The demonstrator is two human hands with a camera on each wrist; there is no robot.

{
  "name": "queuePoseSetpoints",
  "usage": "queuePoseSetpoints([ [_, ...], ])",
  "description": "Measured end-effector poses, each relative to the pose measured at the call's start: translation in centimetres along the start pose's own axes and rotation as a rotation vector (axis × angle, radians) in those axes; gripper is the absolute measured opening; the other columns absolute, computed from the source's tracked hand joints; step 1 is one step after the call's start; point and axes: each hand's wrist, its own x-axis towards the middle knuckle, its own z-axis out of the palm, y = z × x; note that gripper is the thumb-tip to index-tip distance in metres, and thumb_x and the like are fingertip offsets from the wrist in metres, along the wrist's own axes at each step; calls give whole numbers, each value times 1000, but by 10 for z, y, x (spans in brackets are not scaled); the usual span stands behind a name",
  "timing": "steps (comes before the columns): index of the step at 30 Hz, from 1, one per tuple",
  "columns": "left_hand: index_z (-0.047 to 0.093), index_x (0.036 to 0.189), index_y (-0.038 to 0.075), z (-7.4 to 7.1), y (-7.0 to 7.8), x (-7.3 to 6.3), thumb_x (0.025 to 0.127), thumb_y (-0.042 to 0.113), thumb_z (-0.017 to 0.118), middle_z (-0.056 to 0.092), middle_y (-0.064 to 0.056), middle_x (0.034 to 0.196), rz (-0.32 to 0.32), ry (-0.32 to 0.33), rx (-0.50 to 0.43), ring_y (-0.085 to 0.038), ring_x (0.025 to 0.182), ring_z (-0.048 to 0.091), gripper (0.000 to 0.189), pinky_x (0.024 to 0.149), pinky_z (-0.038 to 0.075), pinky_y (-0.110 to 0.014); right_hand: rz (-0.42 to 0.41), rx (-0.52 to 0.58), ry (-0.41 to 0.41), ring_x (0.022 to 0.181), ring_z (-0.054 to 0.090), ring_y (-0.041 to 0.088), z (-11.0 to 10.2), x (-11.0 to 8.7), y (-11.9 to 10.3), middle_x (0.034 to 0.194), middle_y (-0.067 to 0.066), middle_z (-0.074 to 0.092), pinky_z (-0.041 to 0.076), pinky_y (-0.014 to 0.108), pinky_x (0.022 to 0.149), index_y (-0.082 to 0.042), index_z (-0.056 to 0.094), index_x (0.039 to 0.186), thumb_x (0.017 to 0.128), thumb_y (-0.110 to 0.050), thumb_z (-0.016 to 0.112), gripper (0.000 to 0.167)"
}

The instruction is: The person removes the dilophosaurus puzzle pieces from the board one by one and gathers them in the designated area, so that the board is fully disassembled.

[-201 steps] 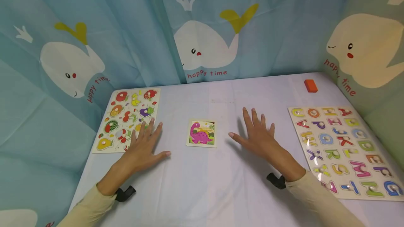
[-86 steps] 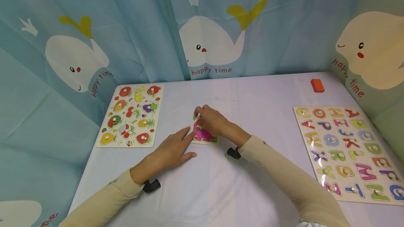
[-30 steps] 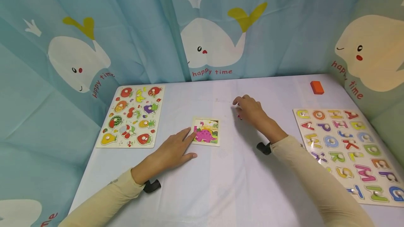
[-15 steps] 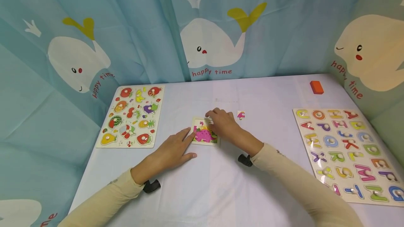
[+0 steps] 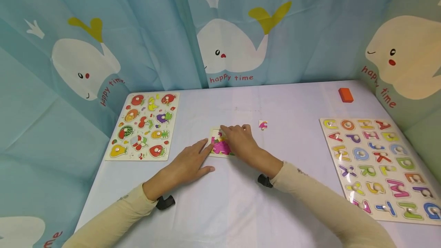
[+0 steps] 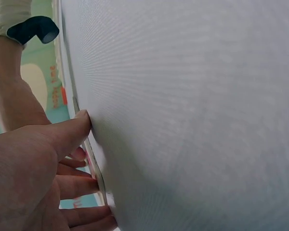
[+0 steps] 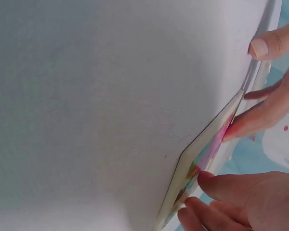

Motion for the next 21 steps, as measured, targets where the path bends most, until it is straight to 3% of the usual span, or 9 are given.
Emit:
queuePoseSetpoints([
  [4,40,162,6,0,0,0,103,53,63,40,-22,164,5,4,12,-33,152,42,78,115,47,-49,-7,-18,9,115,70,36,-1,0,-2,126,18,75,44,60,97,-2,62,145,89,-11,86,61],
  [8,41,162,6,0,0,0,103,52,63,40,-22,164,4,11,6,-34,150,43,78,114,47,-50,0,0,11,119,67,38,-2,3,-3,127,18,74,44,58,94,-2,65,141,92,-6,81,52],
  [13,41,162,6,0,0,0,103,50,64,39,-22,164,-3,9,-24,-35,150,43,77,115,46,-51,24,17,-35,123,63,38,-4,7,-3,130,17,71,43,54,90,-4,64,140,96,-1,73,45],
  [21,41,162,7,1,1,0,103,51,65,39,-22,165,-13,2,-32,-34,151,42,78,116,45,-51,40,88,-108,127,57,41,-9,9,-2,135,18,65,42,51,87,-8,56,149,97,-2,71,54],
])
